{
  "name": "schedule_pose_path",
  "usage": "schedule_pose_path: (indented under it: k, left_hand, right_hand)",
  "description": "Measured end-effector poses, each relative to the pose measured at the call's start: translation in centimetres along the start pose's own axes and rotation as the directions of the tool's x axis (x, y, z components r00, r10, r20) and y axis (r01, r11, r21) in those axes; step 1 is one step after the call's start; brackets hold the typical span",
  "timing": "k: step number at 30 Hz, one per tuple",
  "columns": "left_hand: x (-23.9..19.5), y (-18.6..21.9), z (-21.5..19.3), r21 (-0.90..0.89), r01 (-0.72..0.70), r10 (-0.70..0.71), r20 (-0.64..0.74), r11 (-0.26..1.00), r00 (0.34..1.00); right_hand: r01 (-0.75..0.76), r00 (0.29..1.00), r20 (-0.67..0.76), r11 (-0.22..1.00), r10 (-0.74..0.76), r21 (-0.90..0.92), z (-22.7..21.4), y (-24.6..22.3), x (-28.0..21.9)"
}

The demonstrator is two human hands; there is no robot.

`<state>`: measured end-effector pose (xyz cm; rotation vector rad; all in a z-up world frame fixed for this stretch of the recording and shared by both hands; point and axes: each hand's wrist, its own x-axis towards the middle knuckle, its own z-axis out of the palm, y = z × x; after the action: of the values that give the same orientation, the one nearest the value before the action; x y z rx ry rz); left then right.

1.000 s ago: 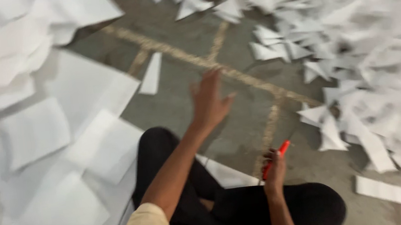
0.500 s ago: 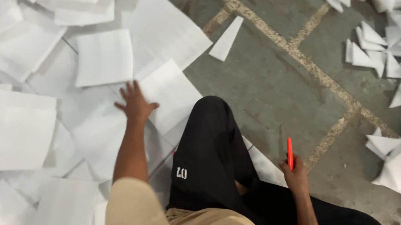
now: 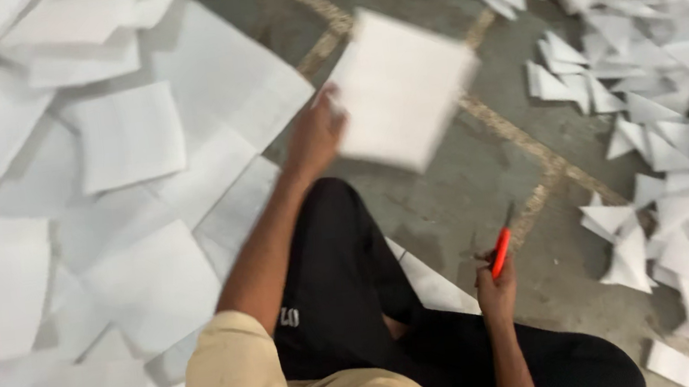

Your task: The person sits on the floor and repeatedly cuts square white foam sheets into smaller pieces using a red utility knife. Cut pieces are tossed aside, forming a growing pile of offcuts.

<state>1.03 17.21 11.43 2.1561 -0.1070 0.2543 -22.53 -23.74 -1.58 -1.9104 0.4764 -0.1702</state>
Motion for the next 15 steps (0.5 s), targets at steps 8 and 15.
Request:
schedule_pose_path:
  k: [8, 15]
  left_hand:
    - [-12.9, 10.9, 14.2, -0.267, 0.038, 0.094, 0.462, 0.963, 0.882]
    - [-11.5, 10.6, 17.6, -0.048, 0.233, -0.147, 0.649, 0.971, 0.746]
  right_hand:
    - [0.219, 0.939, -0.343, 0.8, -0.018, 0.558, -3.7, -3.3, -0.9]
    - [-0.037, 0.955, -0.198, 0.747, 0.223, 0.663, -3.4, -1.4, -0.4]
